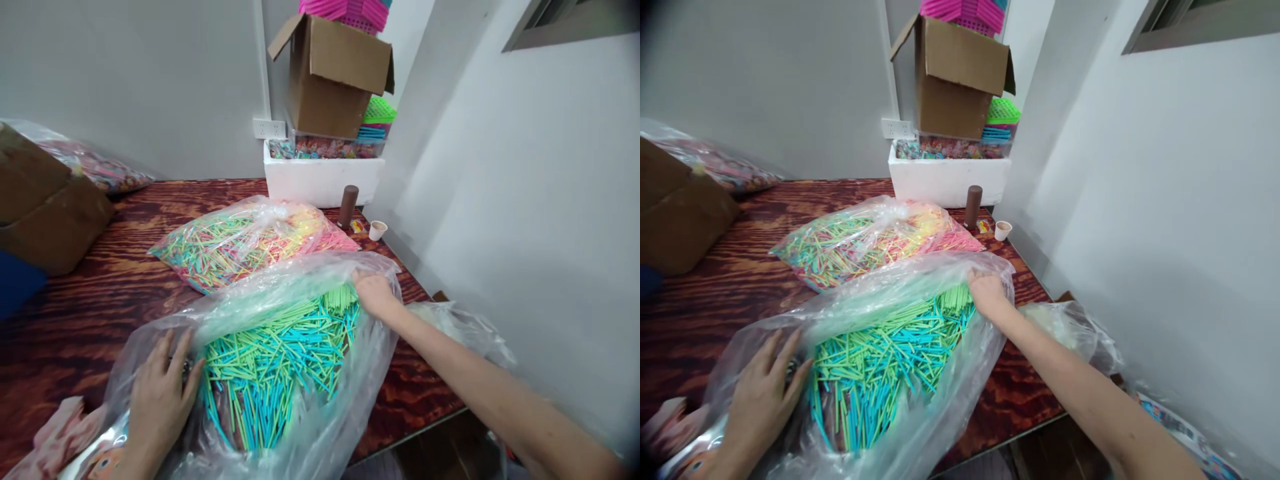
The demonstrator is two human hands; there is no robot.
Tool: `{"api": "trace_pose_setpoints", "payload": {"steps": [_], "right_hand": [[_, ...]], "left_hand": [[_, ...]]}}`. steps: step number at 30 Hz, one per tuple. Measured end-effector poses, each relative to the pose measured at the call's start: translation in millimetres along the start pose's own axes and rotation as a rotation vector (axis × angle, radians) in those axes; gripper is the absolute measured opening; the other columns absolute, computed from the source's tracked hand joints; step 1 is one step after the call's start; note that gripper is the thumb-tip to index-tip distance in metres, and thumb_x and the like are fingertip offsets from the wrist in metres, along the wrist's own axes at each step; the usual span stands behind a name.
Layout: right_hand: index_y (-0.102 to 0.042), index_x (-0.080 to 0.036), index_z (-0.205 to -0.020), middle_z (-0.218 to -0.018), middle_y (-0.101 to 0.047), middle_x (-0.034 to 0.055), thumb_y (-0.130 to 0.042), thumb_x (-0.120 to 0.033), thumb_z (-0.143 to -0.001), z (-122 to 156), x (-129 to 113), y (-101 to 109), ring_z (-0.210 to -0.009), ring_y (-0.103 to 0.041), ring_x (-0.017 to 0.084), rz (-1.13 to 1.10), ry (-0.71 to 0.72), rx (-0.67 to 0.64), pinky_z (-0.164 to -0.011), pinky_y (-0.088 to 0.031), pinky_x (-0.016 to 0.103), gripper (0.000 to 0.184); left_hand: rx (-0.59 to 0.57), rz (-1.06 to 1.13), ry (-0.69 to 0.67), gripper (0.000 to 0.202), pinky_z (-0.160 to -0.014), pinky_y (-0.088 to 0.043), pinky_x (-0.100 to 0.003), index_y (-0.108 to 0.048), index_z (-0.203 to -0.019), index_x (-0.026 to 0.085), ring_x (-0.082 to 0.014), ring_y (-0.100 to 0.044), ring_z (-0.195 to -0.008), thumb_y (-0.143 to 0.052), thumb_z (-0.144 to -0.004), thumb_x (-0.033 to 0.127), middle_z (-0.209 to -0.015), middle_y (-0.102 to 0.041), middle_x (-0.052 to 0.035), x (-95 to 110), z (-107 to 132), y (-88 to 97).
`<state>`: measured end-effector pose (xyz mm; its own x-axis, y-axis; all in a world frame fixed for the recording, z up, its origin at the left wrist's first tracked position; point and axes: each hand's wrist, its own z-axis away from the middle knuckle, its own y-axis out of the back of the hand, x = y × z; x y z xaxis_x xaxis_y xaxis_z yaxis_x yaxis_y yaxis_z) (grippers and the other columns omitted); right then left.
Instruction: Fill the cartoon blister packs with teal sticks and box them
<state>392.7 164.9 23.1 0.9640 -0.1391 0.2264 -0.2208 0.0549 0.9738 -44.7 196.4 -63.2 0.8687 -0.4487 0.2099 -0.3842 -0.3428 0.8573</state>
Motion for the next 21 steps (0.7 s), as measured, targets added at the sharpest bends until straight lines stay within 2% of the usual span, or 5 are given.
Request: {"api": "trace_pose_setpoints", "payload": {"steps": [7,10,13,17,21], "right_hand": [[-0.066,-0.009,-0.112,-0.106,-0.072,0.0194,-0.046,-0.007,-0.088,-0.1,5.7,8.7,-0.096,-0.067,0.026,-0.122,0.014,0.004,-0.081,-0.045,0.030,0.031],[-0.067,-0.013,-0.110,-0.109,-0.072,0.0140,-0.044,-0.008,-0.089,9.4,-1.3,11.5,-0.101,-0.066,0.022,-0.206,0.050,-0.002,-0.085,-0.044,0.027,0.032],[-0.068,-0.015,-0.108,-0.109,-0.073,0.0101,-0.042,-0.006,-0.087,12.3,-6.1,6.2,-0.103,-0.065,0.019,-0.289,0.076,-0.042,-0.086,-0.045,0.025,0.035],[-0.070,-0.009,-0.101,-0.103,-0.073,0.0166,-0.045,-0.002,-0.080,8.7,-1.5,-2.3,-0.098,-0.066,0.023,-0.299,0.018,-0.091,-0.084,-0.046,0.028,0.034],[-0.071,-0.009,-0.097,-0.097,-0.074,0.0175,-0.044,-0.005,-0.083,7.0,1.1,-2.4,-0.091,-0.068,0.023,-0.310,-0.039,-0.105,-0.080,-0.047,0.028,0.030]], "left_hand": [[0.023,-0.007,-0.051,0.046,-0.104,-0.040,-0.059,-0.053,-0.130,0.020,-0.0382,-0.049,-0.128,-0.042,-0.094,0.046,-0.138,-0.052,-0.0175,8.1,-5.9,21.9],[0.102,0.096,-0.152,0.032,-0.101,-0.045,-0.054,-0.059,-0.118,0.022,-0.0325,-0.056,-0.118,-0.048,-0.093,0.039,-0.124,-0.061,-0.0133,47.2,-25.5,38.2],[0.089,0.132,-0.349,0.024,-0.106,-0.042,-0.051,-0.063,-0.112,0.021,-0.0295,-0.052,-0.126,-0.051,-0.093,0.025,-0.127,-0.061,-0.0127,110.5,-56.8,40.5],[-0.066,0.018,-0.622,0.019,-0.119,-0.020,-0.057,-0.069,-0.100,0.020,-0.0327,-0.026,-0.146,-0.056,-0.087,0.016,-0.152,-0.041,-0.0115,178.4,-108.4,10.0],[-0.107,-0.068,-0.572,0.040,-0.117,-0.017,-0.060,-0.060,-0.124,0.014,-0.0344,-0.027,-0.146,-0.056,-0.085,0.014,-0.153,-0.039,-0.0179,187.8,-159.4,-33.3]]}}
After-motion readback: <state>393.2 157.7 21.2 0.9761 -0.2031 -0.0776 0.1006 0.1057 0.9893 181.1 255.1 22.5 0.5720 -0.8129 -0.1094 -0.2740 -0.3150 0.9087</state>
